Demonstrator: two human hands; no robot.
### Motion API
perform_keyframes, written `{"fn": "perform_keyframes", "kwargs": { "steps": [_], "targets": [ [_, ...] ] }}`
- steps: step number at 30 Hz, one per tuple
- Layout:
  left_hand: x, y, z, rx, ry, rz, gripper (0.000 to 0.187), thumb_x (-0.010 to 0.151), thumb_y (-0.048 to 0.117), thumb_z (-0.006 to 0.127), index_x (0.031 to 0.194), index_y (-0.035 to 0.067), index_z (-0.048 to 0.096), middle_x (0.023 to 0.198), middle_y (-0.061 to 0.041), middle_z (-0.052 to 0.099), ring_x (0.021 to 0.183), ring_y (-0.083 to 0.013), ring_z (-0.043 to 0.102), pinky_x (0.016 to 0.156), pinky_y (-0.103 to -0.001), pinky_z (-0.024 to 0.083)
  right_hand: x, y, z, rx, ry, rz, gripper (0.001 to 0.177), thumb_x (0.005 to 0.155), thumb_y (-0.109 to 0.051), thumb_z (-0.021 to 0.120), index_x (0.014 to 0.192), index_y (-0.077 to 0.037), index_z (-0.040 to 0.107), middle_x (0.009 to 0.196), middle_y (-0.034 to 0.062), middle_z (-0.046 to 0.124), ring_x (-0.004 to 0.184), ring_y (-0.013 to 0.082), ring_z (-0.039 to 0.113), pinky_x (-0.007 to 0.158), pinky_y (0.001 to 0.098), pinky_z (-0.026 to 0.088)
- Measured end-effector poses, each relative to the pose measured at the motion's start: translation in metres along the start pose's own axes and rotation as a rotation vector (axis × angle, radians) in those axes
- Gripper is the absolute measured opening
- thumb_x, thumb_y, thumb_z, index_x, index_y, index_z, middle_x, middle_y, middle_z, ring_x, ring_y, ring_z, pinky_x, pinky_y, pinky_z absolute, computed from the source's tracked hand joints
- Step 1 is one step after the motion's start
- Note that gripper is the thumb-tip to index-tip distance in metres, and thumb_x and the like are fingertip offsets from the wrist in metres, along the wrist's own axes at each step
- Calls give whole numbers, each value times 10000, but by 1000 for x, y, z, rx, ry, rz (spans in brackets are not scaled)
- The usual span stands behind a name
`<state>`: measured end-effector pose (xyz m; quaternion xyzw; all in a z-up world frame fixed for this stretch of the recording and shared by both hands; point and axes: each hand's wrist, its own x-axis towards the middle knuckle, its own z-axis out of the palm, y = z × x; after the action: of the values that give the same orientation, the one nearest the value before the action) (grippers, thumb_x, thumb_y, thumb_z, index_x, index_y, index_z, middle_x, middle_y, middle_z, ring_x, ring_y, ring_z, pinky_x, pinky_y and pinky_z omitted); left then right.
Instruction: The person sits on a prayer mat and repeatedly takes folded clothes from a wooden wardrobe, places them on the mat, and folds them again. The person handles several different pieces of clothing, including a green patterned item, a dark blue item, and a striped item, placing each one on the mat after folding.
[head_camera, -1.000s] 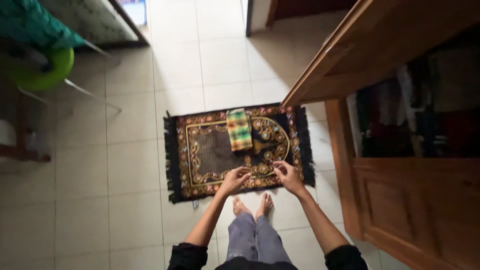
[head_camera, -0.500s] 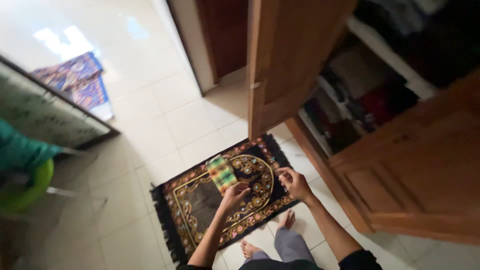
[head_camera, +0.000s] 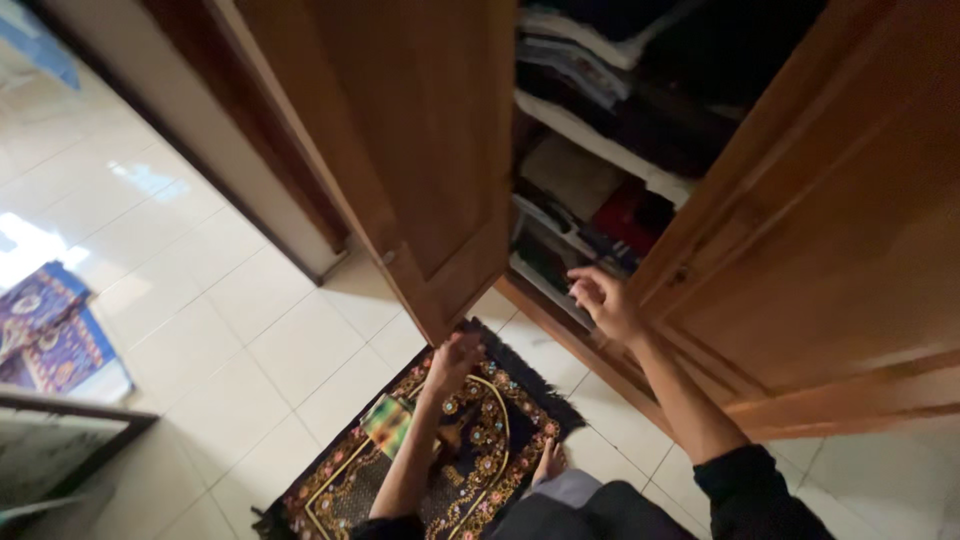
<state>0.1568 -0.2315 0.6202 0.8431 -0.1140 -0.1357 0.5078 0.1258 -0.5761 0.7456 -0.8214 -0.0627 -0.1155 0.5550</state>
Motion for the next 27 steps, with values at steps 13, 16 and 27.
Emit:
{"fn": "perform_keyframes", "kwargs": {
  "steps": [13, 16, 27],
  "targets": [
    [211, 164, 29, -110, -82, 531, 438, 955, 231, 753, 1312, 24, 609, 1228, -177, 678, 1129, -253, 675, 922, -375, 553, 95, -23, -129, -355, 326, -175, 346, 1040, -172, 670, 1352, -38, 607, 1037, 59, 708, 870, 155, 682, 762, 315, 559],
    [258, 207, 35, -79, -171, 580, 531, 971, 260, 728, 1407, 47, 512, 1365, -195, 574, 1235, -308, 591, 986, -416, 510, 106, -34, -138, -386, 425, -141, 435, 1039, -152, 668, 1434, -17, 546, 1125, 104, 689, 991, 216, 683, 844, 349, 566],
    [373, 379, 85, 50, -76, 1078, 587, 1054, 367, 645, 1518, 43, 491, 1587, -211, 470, 1480, -395, 443, 1214, -482, 388, 174, -72, -149, -808, 721, -38, 652, 932, -195, 758, 1493, -15, 479, 1584, 274, 381, 1478, 490, 312, 1203, 545, 315]
  ]
}}
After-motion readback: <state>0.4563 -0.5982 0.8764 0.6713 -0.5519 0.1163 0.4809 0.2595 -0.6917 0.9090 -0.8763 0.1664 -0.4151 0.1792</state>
